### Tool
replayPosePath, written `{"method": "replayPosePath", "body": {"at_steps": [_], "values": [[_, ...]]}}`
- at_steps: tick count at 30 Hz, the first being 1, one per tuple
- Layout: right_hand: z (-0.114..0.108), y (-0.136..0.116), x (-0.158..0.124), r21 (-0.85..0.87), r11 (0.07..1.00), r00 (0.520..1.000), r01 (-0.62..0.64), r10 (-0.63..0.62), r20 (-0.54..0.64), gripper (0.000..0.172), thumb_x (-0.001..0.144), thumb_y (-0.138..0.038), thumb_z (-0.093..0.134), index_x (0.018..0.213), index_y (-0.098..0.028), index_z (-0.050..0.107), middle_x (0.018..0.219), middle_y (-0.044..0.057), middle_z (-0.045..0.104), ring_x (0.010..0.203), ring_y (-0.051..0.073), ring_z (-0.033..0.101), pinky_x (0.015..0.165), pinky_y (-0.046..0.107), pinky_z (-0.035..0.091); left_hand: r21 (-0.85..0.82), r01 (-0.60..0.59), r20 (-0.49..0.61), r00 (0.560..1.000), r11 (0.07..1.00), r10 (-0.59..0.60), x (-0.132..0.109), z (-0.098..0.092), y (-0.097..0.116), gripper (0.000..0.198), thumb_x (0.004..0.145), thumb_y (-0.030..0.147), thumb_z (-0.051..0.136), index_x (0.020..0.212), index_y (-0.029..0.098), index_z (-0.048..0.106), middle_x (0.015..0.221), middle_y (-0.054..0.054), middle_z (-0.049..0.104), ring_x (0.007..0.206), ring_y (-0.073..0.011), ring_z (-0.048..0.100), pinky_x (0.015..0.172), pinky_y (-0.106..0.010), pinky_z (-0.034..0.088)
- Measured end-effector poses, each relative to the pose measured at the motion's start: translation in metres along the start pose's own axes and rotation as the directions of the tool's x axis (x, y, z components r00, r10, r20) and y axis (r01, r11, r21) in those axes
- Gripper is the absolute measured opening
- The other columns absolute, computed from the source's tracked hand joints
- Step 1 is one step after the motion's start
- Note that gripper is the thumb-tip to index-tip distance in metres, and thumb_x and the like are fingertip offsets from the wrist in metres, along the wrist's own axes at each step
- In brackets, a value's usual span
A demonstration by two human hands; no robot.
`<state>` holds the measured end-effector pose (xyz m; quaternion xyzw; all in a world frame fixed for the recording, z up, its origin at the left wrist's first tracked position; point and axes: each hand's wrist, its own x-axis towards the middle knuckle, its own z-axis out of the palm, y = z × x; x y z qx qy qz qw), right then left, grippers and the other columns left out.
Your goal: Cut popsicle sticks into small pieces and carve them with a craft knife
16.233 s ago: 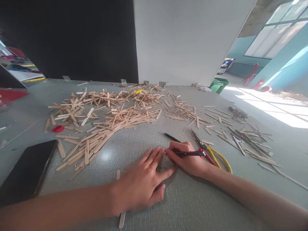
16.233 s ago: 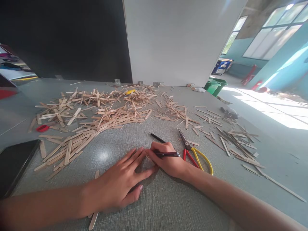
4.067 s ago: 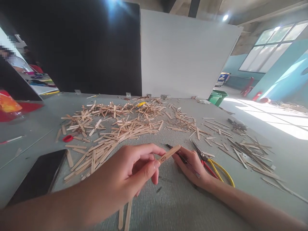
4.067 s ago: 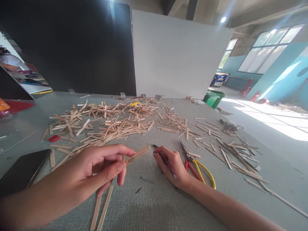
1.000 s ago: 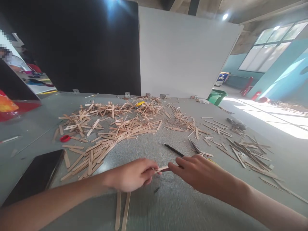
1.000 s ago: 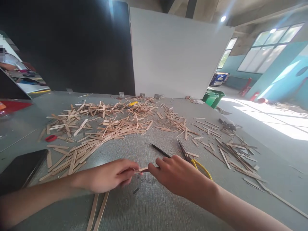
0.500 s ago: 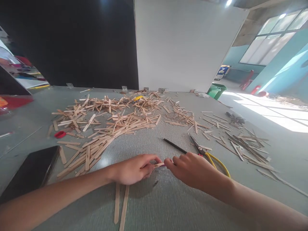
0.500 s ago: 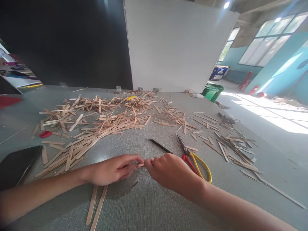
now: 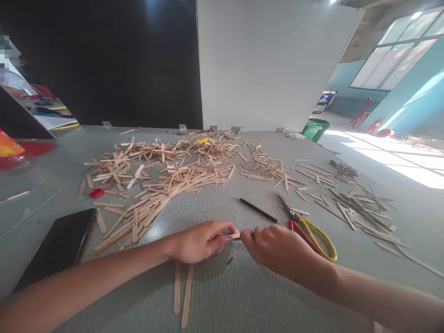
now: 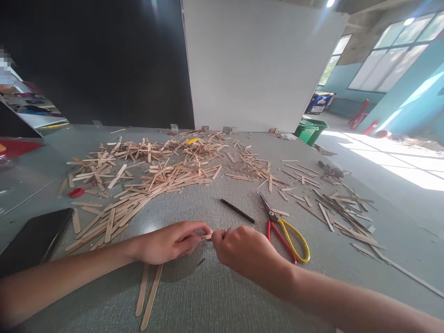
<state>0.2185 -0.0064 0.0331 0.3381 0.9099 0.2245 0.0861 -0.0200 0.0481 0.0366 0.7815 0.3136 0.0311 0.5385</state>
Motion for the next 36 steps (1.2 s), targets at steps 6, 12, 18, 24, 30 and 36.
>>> {"method": "replayPosePath", "body": {"at_steps": [6, 12, 18, 24, 30, 36], "values": [[0.016, 0.012, 0.003, 0.174, 0.983, 0.996, 0.067, -0.076, 0.045, 0.017, 0.095, -0.002, 0.055, 0.101, -0.016, 0.06, 0.066, 0.0, 0.072, 0.05, 0.017, 0.066, 0.045, 0.036, 0.015, 0.015, 0.013, -0.021, 1.0, 1.0, -0.012, 0.0, 0.003, -0.001, 0.037, 0.103, 0.026, 0.047, 0.137, 0.014, 0.057, 0.072, 0.004, 0.051, 0.064, -0.0154, 0.045, 0.06, -0.027, 0.036], [-0.002, -0.005, 0.002, 0.004, 1.0, 0.997, -0.029, 0.029, 0.071, 0.025, 0.089, 0.006, 0.051, 0.098, -0.015, 0.061, 0.068, 0.003, 0.071, 0.05, 0.019, 0.068, 0.042, 0.036, 0.013, -0.02, -0.003, -0.02, 1.0, 1.0, 0.002, 0.0, 0.003, -0.004, 0.031, 0.104, 0.026, 0.046, 0.13, 0.015, 0.058, 0.067, 0.006, 0.046, 0.061, -0.0146, 0.042, 0.058, -0.025, 0.036], [0.007, 0.001, 0.009, 0.057, 0.997, 0.994, 0.041, -0.047, 0.095, 0.022, 0.092, 0.003, 0.054, 0.1, -0.016, 0.063, 0.066, 0.001, 0.07, 0.051, 0.02, 0.068, 0.043, 0.036, 0.015, -0.044, 0.017, -0.011, 1.0, 0.999, -0.017, -0.001, 0.002, -0.004, 0.036, 0.104, 0.028, 0.046, 0.135, 0.014, 0.056, 0.068, 0.005, 0.048, 0.057, -0.0141, 0.038, 0.053, -0.025, 0.031], [-0.014, -0.019, 0.01, -0.069, 0.998, 0.988, 0.0, 0.01, 0.152, 0.033, 0.082, 0.011, 0.052, 0.1, -0.012, 0.067, 0.069, 0.003, 0.066, 0.053, 0.019, 0.068, 0.039, 0.036, 0.019, -0.061, 0.003, -0.027, 1.0, 0.998, -0.004, -0.001, 0.005, -0.004, 0.03, 0.102, 0.027, 0.047, 0.126, 0.016, 0.061, 0.06, 0.008, 0.044, 0.055, -0.0143, 0.039, 0.054, -0.025, 0.031], [-0.008, -0.003, 0.0, -0.157, 0.986, 0.998, -0.054, 0.06, 0.032, 0.03, 0.091, 0.006, 0.05, 0.105, -0.015, 0.067, 0.075, 0.0, 0.063, 0.061, 0.019, 0.067, 0.044, 0.033, 0.043, -0.086, 0.031, -0.174, 0.984, 0.996, -0.046, 0.005, 0.01, -0.008, 0.041, 0.105, 0.046, 0.043, 0.124, 0.016, 0.064, 0.063, 0.007, 0.049, 0.046, -0.013, 0.041, 0.048, -0.025, 0.032], [-0.001, -0.012, -0.004, -0.219, 0.928, 0.951, -0.303, 0.278, -0.136, 0.05, 0.092, 0.007, 0.043, 0.137, -0.003, 0.063, 0.105, 0.012, 0.07, 0.09, 0.024, 0.072, 0.068, 0.034, 0.062, 0.028, 0.032, -0.47, 0.882, 0.999, -0.015, 0.01, 0.016, -0.012, 0.04, 0.105, 0.044, 0.042, 0.078, 0.02, 0.058, 0.06, 0.002, 0.055, 0.056, -0.0165, 0.05, 0.058, -0.028, 0.034]]}}
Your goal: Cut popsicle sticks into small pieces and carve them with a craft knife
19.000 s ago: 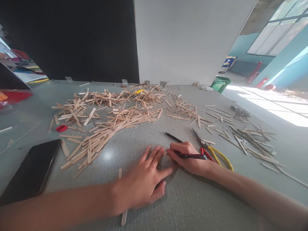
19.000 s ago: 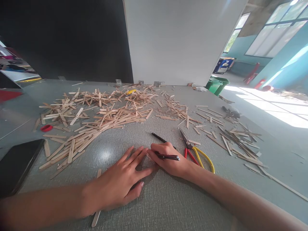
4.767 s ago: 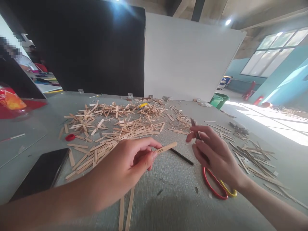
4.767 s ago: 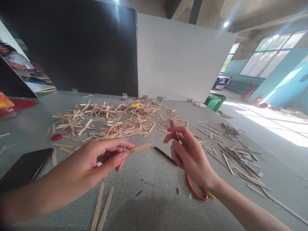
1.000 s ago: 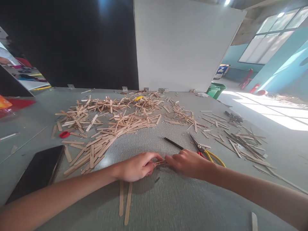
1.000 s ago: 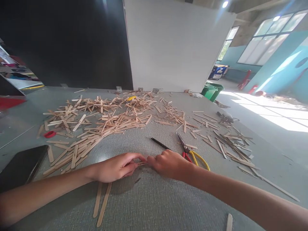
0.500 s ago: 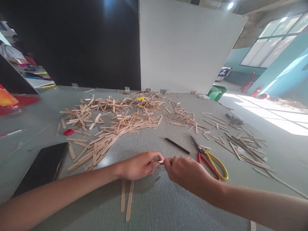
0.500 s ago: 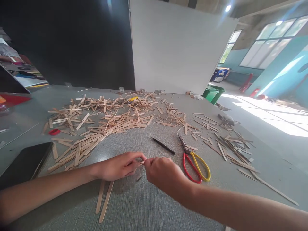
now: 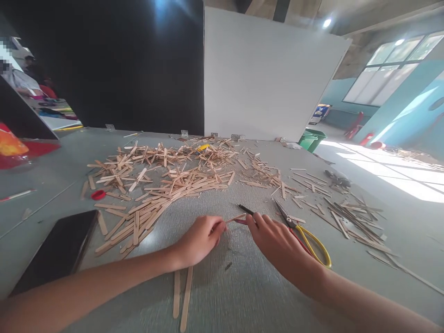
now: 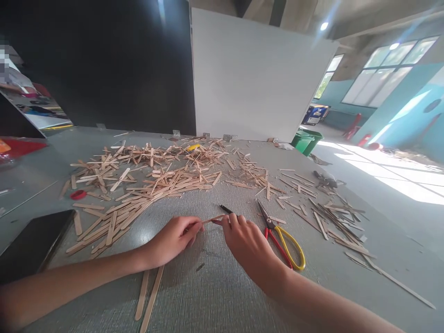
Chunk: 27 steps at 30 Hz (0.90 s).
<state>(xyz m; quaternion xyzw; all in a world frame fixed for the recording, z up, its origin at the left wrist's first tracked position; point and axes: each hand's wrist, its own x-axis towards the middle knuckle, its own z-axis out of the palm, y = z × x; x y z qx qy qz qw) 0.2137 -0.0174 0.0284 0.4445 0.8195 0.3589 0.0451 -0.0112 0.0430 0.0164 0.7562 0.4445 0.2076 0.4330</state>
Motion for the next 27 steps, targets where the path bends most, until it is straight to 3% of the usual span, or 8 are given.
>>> {"method": "replayPosePath", "body": {"at_steps": [3, 9, 15, 18, 20, 23, 25, 27], "values": [[0.006, 0.001, -0.001, 0.041, 0.99, 0.99, 0.135, -0.133, -0.048, 0.057, 0.087, 0.009, 0.043, 0.143, 0.007, 0.057, 0.118, 0.02, 0.07, 0.1, 0.027, 0.07, 0.079, 0.035, 0.063, 0.029, -0.015, -0.024, 1.0, 0.999, 0.015, -0.001, 0.002, -0.002, 0.039, 0.104, 0.041, 0.043, 0.073, 0.021, 0.054, 0.06, 0.002, 0.055, 0.058, -0.0173, 0.051, 0.061, -0.029, 0.035], [0.012, 0.019, -0.005, 0.201, 0.943, 0.964, 0.267, -0.258, -0.069, 0.067, 0.078, 0.009, 0.056, 0.145, 0.008, 0.052, 0.093, 0.011, 0.071, 0.078, 0.026, 0.069, 0.063, 0.039, 0.059, -0.026, 0.042, 0.07, 0.997, 0.999, -0.04, 0.004, -0.003, -0.004, 0.038, 0.105, 0.039, 0.036, 0.081, 0.021, 0.058, 0.059, 0.003, 0.056, 0.052, -0.0163, 0.05, 0.054, -0.026, 0.037], [0.009, 0.021, -0.012, 0.311, 0.932, 0.982, 0.187, -0.167, -0.088, 0.047, 0.076, 0.015, 0.05, 0.115, -0.006, 0.065, 0.079, 0.004, 0.065, 0.06, 0.022, 0.063, 0.051, 0.038, 0.04, -0.054, 0.103, 0.122, 0.988, 0.993, -0.096, 0.009, -0.007, -0.007, 0.041, 0.105, 0.044, 0.036, 0.078, 0.021, 0.056, 0.057, 0.003, 0.056, 0.046, -0.0149, 0.048, 0.048, -0.024, 0.037], [0.004, 0.024, -0.012, 0.546, 0.838, 0.991, -0.003, -0.072, 0.116, 0.035, 0.085, 0.011, 0.048, 0.102, -0.016, 0.063, 0.08, 0.002, 0.064, 0.058, 0.019, 0.058, 0.052, 0.035, 0.029, -0.047, 0.087, 0.114, 0.99, 0.995, -0.081, 0.009, -0.006, -0.008, 0.041, 0.105, 0.044, 0.036, 0.077, 0.021, 0.057, 0.057, 0.003, 0.056, 0.047, -0.0149, 0.048, 0.049, -0.024, 0.037], [0.001, 0.032, -0.007, 0.774, 0.567, 0.931, -0.28, -0.034, 0.362, 0.02, 0.1, -0.004, 0.047, 0.1, -0.019, 0.06, 0.081, 0.001, 0.061, 0.06, 0.016, 0.053, 0.053, 0.031, 0.028, -0.041, 0.055, 0.1, 0.994, 0.998, -0.051, 0.008, -0.005, -0.007, 0.042, 0.105, 0.045, 0.037, 0.076, 0.021, 0.057, 0.057, 0.003, 0.056, 0.049, -0.015, 0.049, 0.051, -0.025, 0.037], [0.006, 0.048, 0.005, 0.669, -0.205, 0.692, -0.714, -0.348, 0.632, 0.026, 0.111, -0.033, 0.037, 0.1, -0.02, 0.057, 0.071, -0.006, 0.041, 0.051, 0.01, 0.034, 0.044, 0.022, 0.024, -0.04, 0.003, 0.059, 0.998, 0.999, -0.001, 0.005, -0.002, -0.006, 0.045, 0.106, 0.047, 0.035, 0.077, 0.021, 0.057, 0.056, 0.003, 0.053, 0.051, -0.015, 0.047, 0.054, -0.025, 0.035], [0.014, 0.052, 0.011, 0.34, -0.503, 0.603, -0.795, -0.594, 0.532, 0.017, 0.107, -0.034, 0.047, 0.098, -0.021, 0.052, 0.069, -0.008, 0.035, 0.047, 0.007, 0.017, 0.037, 0.018, 0.012, -0.045, -0.028, 0.032, 0.999, 0.999, 0.03, 0.004, -0.001, -0.005, 0.044, 0.106, 0.047, 0.035, 0.077, 0.021, 0.057, 0.057, 0.004, 0.052, 0.053, -0.0152, 0.046, 0.055, -0.026, 0.035], [0.021, 0.045, 0.013, 0.164, -0.624, 0.636, -0.764, -0.685, 0.354, 0.012, 0.102, -0.032, 0.058, 0.101, -0.022, 0.053, 0.066, -0.01, 0.035, 0.045, 0.007, 0.008, 0.033, 0.017, 0.007, -0.051, -0.058, 0.012, 0.998, 0.997, 0.058, 0.002, 0.0, -0.005, 0.043, 0.106, 0.046, 0.036, 0.077, 0.021, 0.055, 0.058, 0.004, 0.052, 0.055, -0.0154, 0.046, 0.057, -0.026, 0.035]]}}
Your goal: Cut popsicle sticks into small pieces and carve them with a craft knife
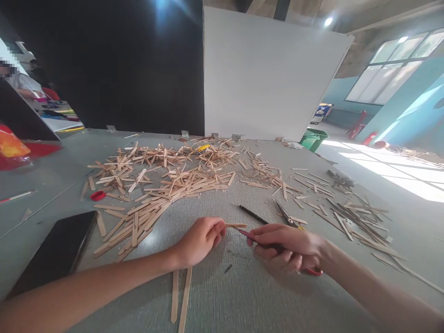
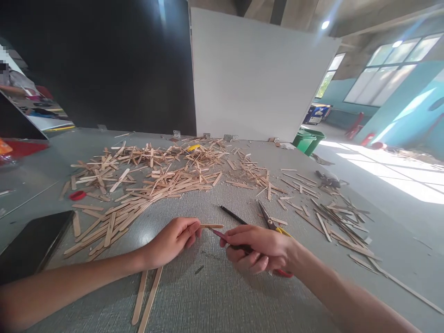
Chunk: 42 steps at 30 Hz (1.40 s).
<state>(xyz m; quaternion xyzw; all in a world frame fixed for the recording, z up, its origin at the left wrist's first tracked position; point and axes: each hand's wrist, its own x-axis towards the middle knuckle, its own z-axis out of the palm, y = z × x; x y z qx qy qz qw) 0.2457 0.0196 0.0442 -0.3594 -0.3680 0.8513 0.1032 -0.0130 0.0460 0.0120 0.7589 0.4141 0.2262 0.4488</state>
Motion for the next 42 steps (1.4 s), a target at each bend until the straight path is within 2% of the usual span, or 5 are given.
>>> {"method": "replayPosePath", "body": {"at_steps": [13, 24, 29, 35, 42], "values": [[0.008, 0.01, 0.006, 0.043, 0.996, 0.979, -0.081, 0.072, 0.188, 0.02, 0.107, -0.032, 0.051, 0.088, -0.024, 0.049, 0.061, -0.011, 0.031, 0.042, 0.006, 0.005, 0.026, 0.01, 0.02, -0.104, -0.088, -0.01, 0.996, 0.991, 0.087, -0.012, 0.007, 0.002, 0.048, 0.109, 0.055, 0.034, 0.082, 0.021, 0.054, 0.058, 0.007, 0.043, 0.051, -0.0132, 0.037, 0.052, -0.025, 0.03], [0.035, 0.01, 0.002, -0.001, 0.999, 0.993, -0.047, 0.047, 0.108, 0.026, 0.102, -0.043, 0.058, 0.086, -0.026, 0.046, 0.06, -0.012, 0.032, 0.038, 0.005, 0.009, 0.023, 0.01, 0.026, -0.211, -0.075, -0.087, 0.995, 0.975, 0.058, -0.019, 0.017, 0.003, 0.049, 0.108, 0.061, 0.039, 0.084, 0.021, 0.054, 0.058, 0.008, 0.041, 0.053, -0.0131, 0.036, 0.051, -0.024, 0.028], [0.057, 0.021, 0.011, -0.01, 0.984, 0.964, 0.181, -0.179, -0.196, 0.028, 0.108, -0.042, 0.044, 0.086, -0.027, 0.039, 0.061, -0.011, 0.036, 0.036, 0.007, 0.025, 0.023, 0.01, 0.032, -0.242, -0.077, -0.135, 0.99, 0.967, 0.045, -0.023, 0.023, 0.004, 0.049, 0.108, 0.061, 0.038, 0.083, 0.021, 0.053, 0.06, 0.007, 0.042, 0.054, -0.0132, 0.036, 0.052, -0.024, 0.029], [0.035, 0.001, 0.002, 0.001, 0.994, 0.984, -0.11, 0.109, 0.141, 0.028, 0.11, -0.042, 0.044, 0.088, -0.025, 0.047, 0.059, -0.011, 0.032, 0.038, 0.006, 0.009, 0.022, 0.01, 0.028, -0.246, -0.081, -0.128, 0.99, 0.966, 0.05, -0.025, 0.023, 0.007, 0.048, 0.106, 0.061, 0.042, 0.084, 0.021, 0.056, 0.059, 0.007, 0.043, 0.053, -0.0132, 0.035, 0.051, -0.024, 0.029], [0.057, 0.024, 0.018, 0.031, 0.974, 0.968, 0.226, -0.221, -0.121, 0.029, 0.108, -0.047, 0.047, 0.088, -0.028, 0.039, 0.062, -0.012, 0.034, 0.037, 0.006, 0.021, 0.026, 0.01, 0.029, -0.226, -0.091, -0.167, 0.985, 0.97, 0.053, -0.025, 0.024, 0.005, 0.048, 0.107, 0.061, 0.04, 0.083, 0.021, 0.053, 0.06, 0.006, 0.044, 0.054, -0.0136, 0.038, 0.053, -0.024, 0.031]]}}
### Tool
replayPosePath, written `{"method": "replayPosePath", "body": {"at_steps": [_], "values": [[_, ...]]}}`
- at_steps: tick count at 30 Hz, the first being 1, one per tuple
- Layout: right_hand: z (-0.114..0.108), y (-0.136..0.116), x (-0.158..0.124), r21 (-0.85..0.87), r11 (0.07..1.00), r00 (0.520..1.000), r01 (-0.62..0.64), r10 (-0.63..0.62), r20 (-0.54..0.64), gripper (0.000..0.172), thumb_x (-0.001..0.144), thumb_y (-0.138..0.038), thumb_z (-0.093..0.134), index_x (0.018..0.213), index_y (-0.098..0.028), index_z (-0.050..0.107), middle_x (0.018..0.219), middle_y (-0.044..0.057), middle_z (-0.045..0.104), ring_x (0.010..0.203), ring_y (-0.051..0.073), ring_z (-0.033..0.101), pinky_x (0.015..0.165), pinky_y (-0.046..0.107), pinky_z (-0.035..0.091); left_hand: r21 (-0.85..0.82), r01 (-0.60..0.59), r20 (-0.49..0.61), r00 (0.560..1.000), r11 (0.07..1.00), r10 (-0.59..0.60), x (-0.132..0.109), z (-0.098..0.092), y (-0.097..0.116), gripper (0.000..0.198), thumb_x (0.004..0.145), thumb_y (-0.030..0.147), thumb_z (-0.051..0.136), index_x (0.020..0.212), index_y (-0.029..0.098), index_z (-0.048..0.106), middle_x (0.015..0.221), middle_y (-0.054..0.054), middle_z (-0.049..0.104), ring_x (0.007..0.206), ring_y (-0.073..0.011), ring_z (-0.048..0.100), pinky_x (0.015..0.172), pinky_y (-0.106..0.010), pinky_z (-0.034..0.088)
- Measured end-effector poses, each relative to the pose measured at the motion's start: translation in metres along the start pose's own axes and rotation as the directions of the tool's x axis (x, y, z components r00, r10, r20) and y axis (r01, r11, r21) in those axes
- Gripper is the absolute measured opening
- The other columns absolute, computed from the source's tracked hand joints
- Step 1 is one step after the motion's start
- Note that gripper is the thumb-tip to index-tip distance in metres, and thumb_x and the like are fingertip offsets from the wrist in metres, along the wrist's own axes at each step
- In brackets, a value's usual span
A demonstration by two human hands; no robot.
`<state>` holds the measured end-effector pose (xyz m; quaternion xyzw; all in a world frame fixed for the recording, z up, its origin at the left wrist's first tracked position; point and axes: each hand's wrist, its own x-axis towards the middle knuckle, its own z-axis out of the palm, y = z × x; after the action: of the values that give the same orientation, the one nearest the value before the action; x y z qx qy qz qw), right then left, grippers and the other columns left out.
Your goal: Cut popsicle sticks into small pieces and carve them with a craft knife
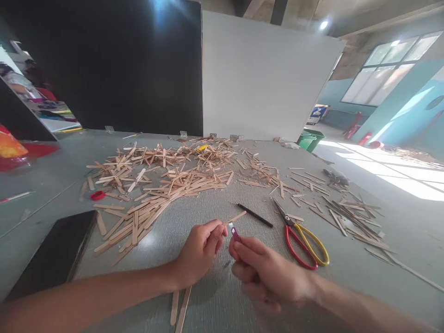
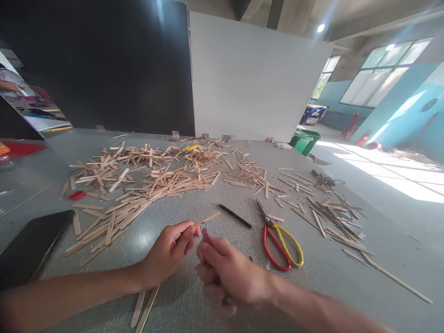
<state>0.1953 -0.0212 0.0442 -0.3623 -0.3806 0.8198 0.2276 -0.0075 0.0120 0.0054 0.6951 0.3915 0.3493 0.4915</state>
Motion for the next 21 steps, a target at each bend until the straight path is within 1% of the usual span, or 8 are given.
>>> {"method": "replayPosePath", "body": {"at_steps": [3, 6, 9, 11, 13, 15, 17, 21], "values": [[-0.005, -0.007, -0.002, -0.068, 0.985, 0.974, -0.16, 0.169, 0.153, 0.031, 0.107, -0.048, 0.051, 0.086, -0.027, 0.041, 0.062, -0.012, 0.027, 0.041, 0.006, 0.01, 0.027, 0.009, 0.022, 0.003, -0.003, 0.016, 1.0, 1.0, 0.002, 0.0, -0.001, 0.001, 0.045, 0.108, 0.059, 0.04, 0.084, 0.022, 0.053, 0.059, 0.008, 0.041, 0.052, -0.0132, 0.035, 0.051, -0.024, 0.03], [-0.006, -0.007, 0.001, -0.039, 0.997, 0.99, -0.066, 0.071, 0.118, 0.033, 0.106, -0.051, 0.052, 0.086, -0.028, 0.038, 0.064, -0.012, 0.028, 0.043, 0.006, 0.011, 0.03, 0.009, 0.019, 0.019, -0.015, 0.001, 1.0, 1.0, 0.014, 0.001, 0.0, 0.0, 0.045, 0.108, 0.058, 0.04, 0.084, 0.022, 0.052, 0.059, 0.008, 0.041, 0.052, -0.0131, 0.034, 0.05, -0.024, 0.029], [-0.004, -0.006, 0.004, -0.04, 0.999, 1.0, 0.031, -0.031, -0.003, 0.033, 0.106, -0.052, 0.049, 0.087, -0.028, 0.037, 0.063, -0.012, 0.029, 0.042, 0.007, 0.014, 0.03, 0.009, 0.021, 0.049, -0.03, -0.021, 0.999, 0.998, 0.031, 0.001, 0.0, -0.001, 0.045, 0.109, 0.057, 0.039, 0.084, 0.022, 0.053, 0.059, 0.007, 0.043, 0.052, -0.0131, 0.036, 0.052, -0.024, 0.03], [-0.011, -0.015, 0.002, -0.033, 0.998, 0.992, -0.06, 0.063, 0.109, 0.028, 0.108, -0.045, 0.048, 0.088, -0.028, 0.04, 0.063, -0.012, 0.028, 0.042, 0.007, 0.013, 0.029, 0.009, 0.019, 0.067, -0.041, -0.013, 0.999, 0.997, 0.042, 0.0, 0.0, 0.0, 0.044, 0.109, 0.054, 0.039, 0.084, 0.021, 0.053, 0.059, 0.007, 0.044, 0.053, -0.0135, 0.039, 0.053, -0.025, 0.031], [-0.021, -0.026, 0.0, -0.089, 0.969, 0.948, -0.229, 0.242, 0.207, 0.027, 0.11, -0.041, 0.045, 0.088, -0.026, 0.044, 0.061, -0.012, 0.028, 0.041, 0.006, 0.007, 0.027, 0.009, 0.019, 0.081, -0.055, 0.003, 0.998, 0.995, 0.055, -0.001, 0.0, 0.001, 0.042, 0.109, 0.051, 0.04, 0.084, 0.021, 0.054, 0.059, 0.007, 0.045, 0.053, -0.0137, 0.04, 0.054, -0.025, 0.032], [-0.027, -0.029, 0.0, -0.086, 0.962, 0.936, -0.26, 0.273, 0.222, 0.029, 0.111, -0.043, 0.044, 0.088, -0.026, 0.044, 0.062, -0.012, 0.03, 0.042, 0.006, 0.007, 0.027, 0.009, 0.018, 0.089, -0.063, 0.013, 0.998, 0.994, 0.062, -0.001, 0.0, 0.002, 0.041, 0.109, 0.05, 0.041, 0.085, 0.021, 0.054, 0.059, 0.007, 0.045, 0.054, -0.0137, 0.04, 0.054, -0.026, 0.032], [-0.023, -0.021, 0.001, -0.046, 0.978, 0.953, -0.204, 0.209, 0.22, 0.029, 0.111, -0.043, 0.045, 0.087, -0.026, 0.042, 0.062, -0.012, 0.031, 0.042, 0.005, 0.008, 0.028, 0.009, 0.019, 0.093, -0.065, 0.01, 0.998, 0.994, 0.065, -0.001, 0.0, 0.002, 0.04, 0.109, 0.05, 0.04, 0.085, 0.021, 0.054, 0.059, 0.007, 0.044, 0.053, -0.0136, 0.039, 0.054, -0.026, 0.031], [-0.009, -0.009, 0.001, -0.004, 1.0, 0.999, -0.001, 0.001, 0.037, 0.029, 0.111, -0.045, 0.043, 0.088, -0.028, 0.038, 0.065, -0.011, 0.03, 0.042, 0.006, 0.017, 0.03, 0.009, 0.022, 0.102, -0.071, -0.002, 0.997, 0.992, 0.071, -0.001, 0.0, 0.001, 0.042, 0.11, 0.049, 0.037, 0.085, 0.021, 0.054, 0.059, 0.007, 0.043, 0.052, -0.0134, 0.038, 0.055, -0.026, 0.032]]}}
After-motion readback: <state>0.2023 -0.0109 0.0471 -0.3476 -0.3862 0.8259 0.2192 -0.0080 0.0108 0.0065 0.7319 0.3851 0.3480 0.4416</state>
